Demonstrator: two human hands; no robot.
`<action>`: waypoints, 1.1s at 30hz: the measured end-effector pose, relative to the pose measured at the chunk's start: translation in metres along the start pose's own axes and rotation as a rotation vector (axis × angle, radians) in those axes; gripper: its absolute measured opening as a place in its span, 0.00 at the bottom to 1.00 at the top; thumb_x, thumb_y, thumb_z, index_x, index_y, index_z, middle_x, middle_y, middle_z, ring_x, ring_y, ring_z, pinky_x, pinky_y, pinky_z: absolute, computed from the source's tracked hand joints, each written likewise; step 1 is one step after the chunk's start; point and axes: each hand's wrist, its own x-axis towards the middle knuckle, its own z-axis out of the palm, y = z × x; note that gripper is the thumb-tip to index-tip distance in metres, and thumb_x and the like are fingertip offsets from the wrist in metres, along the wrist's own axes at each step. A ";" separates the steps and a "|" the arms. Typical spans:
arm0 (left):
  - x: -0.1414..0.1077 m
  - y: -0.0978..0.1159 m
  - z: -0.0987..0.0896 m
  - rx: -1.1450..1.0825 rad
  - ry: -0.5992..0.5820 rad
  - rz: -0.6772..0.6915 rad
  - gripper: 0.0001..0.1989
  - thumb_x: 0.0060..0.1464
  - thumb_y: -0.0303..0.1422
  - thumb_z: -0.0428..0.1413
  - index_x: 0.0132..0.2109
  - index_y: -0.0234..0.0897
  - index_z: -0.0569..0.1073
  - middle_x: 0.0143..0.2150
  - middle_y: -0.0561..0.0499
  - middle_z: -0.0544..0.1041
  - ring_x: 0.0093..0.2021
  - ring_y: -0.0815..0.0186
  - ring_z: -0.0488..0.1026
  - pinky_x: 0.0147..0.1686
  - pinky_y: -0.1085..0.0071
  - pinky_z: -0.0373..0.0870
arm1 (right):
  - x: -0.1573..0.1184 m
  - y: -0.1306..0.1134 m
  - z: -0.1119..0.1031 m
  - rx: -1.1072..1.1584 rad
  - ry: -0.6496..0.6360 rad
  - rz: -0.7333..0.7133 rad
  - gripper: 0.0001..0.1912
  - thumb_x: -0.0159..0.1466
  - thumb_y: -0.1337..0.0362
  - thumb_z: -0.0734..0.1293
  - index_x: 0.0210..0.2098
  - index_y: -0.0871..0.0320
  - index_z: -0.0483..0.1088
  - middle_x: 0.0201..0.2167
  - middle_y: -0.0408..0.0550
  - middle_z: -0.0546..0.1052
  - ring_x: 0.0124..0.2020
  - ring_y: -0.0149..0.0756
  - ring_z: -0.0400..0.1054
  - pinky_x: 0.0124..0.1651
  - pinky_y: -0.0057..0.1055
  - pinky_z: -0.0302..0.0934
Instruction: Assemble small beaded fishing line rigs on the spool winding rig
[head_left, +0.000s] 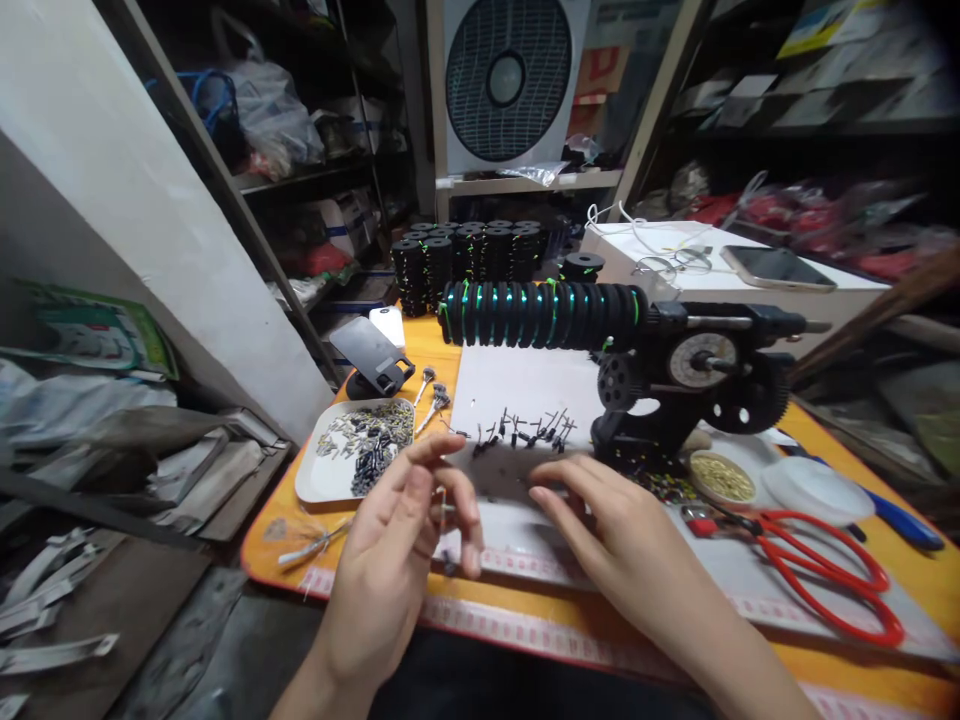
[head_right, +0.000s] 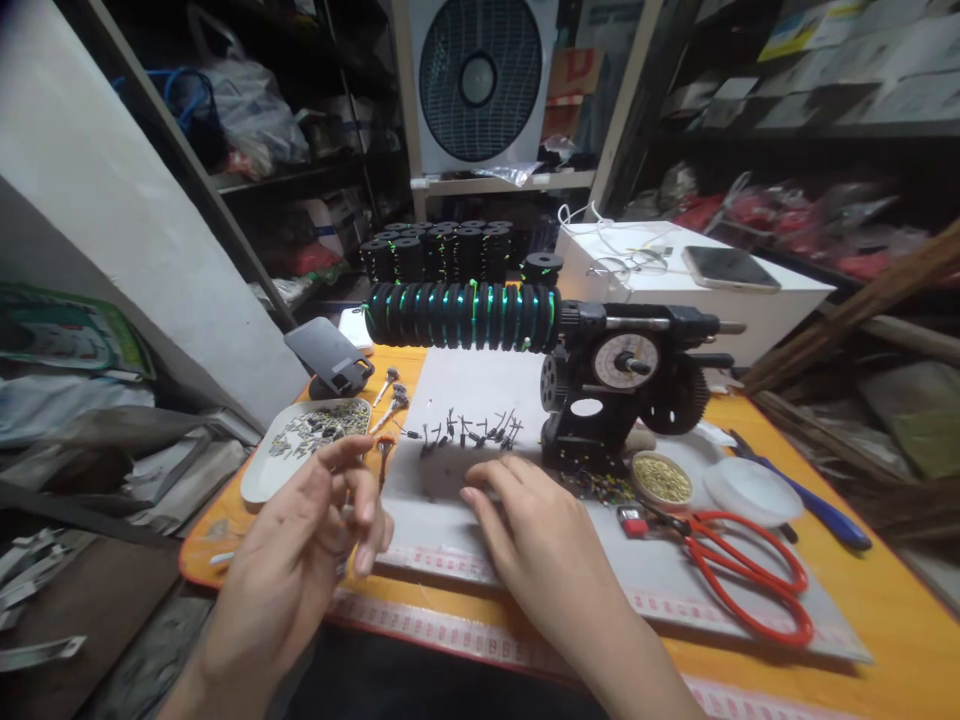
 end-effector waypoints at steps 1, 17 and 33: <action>-0.008 -0.001 -0.002 -0.058 0.017 -0.068 0.12 0.67 0.40 0.52 0.51 0.42 0.76 0.28 0.57 0.70 0.20 0.77 0.64 0.24 0.79 0.63 | -0.004 -0.001 -0.001 0.000 0.022 -0.015 0.07 0.71 0.66 0.61 0.43 0.55 0.72 0.40 0.50 0.78 0.40 0.44 0.73 0.43 0.41 0.64; -0.053 -0.020 -0.036 0.120 0.018 -0.348 0.21 0.58 0.51 0.58 0.34 0.35 0.78 0.15 0.62 0.57 0.17 0.75 0.51 0.21 0.75 0.52 | -0.015 -0.034 0.013 0.064 0.211 -0.354 0.12 0.69 0.74 0.61 0.49 0.57 0.68 0.39 0.49 0.79 0.39 0.33 0.76 0.42 0.26 0.67; 0.088 0.014 -0.001 0.747 0.151 0.225 0.19 0.62 0.34 0.53 0.58 0.33 0.75 0.27 0.54 0.72 0.21 0.68 0.63 0.23 0.70 0.63 | -0.022 -0.026 -0.001 0.018 0.153 -0.306 0.12 0.70 0.70 0.61 0.52 0.54 0.66 0.41 0.49 0.78 0.39 0.33 0.77 0.40 0.24 0.71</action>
